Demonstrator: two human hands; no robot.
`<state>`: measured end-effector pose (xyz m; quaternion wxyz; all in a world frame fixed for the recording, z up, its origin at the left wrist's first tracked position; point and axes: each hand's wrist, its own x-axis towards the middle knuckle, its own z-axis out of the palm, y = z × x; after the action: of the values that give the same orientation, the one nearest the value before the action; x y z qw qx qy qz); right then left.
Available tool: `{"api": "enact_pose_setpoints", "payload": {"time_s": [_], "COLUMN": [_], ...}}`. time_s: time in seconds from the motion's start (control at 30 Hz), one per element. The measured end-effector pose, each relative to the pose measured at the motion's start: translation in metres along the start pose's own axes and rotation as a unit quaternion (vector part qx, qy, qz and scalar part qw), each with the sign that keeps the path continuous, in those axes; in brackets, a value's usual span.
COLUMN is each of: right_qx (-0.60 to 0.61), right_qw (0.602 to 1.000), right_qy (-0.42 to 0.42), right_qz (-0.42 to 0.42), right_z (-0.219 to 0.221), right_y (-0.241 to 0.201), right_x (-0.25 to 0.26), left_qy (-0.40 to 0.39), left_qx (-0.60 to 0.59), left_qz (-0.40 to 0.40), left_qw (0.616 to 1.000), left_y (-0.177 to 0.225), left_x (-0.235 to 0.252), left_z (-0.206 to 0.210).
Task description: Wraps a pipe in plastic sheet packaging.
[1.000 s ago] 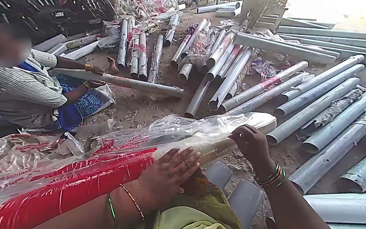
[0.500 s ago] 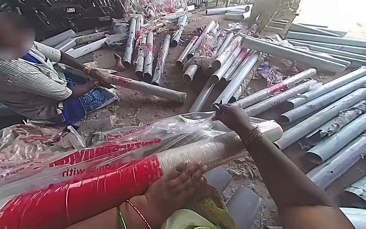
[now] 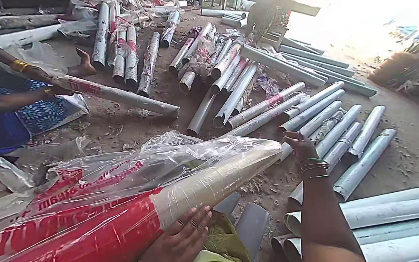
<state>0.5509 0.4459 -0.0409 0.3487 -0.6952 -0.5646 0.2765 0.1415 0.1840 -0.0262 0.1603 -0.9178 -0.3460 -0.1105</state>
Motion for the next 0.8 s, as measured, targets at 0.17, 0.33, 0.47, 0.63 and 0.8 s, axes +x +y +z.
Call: {"api": "enact_pose_setpoints", "payload": {"time_s": [0.17,0.33,0.47,0.63,0.8], "right_qx": [0.123,0.201,0.189,0.115,0.017], "right_qw": [0.990,0.978,0.980,0.991,0.992], "right_qy": [0.016,0.012,0.025,0.061,0.070], "right_qz": [0.070,0.060,0.049,-0.005,-0.103], "right_z": [0.026,0.037,0.035,0.035,0.034], "right_y": [0.049,0.053,0.051,0.044,0.016], "right_x": [-0.028,-0.019,-0.004,0.002,0.021], "left_qy": [0.006,0.010,0.013,0.004,0.005], "left_qx": [-0.019,-0.036,-0.046,0.006,0.038], "left_qz": [-0.010,-0.015,-0.075,-0.158,-0.150], "left_qw": [1.000,0.999,0.996,0.987,0.988], "left_y": [-0.003,-0.004,-0.006,-0.006,0.000], "left_x": [0.002,0.001,0.004,0.011,0.008], "left_z": [-0.003,-0.002,-0.007,-0.009,-0.004]}}
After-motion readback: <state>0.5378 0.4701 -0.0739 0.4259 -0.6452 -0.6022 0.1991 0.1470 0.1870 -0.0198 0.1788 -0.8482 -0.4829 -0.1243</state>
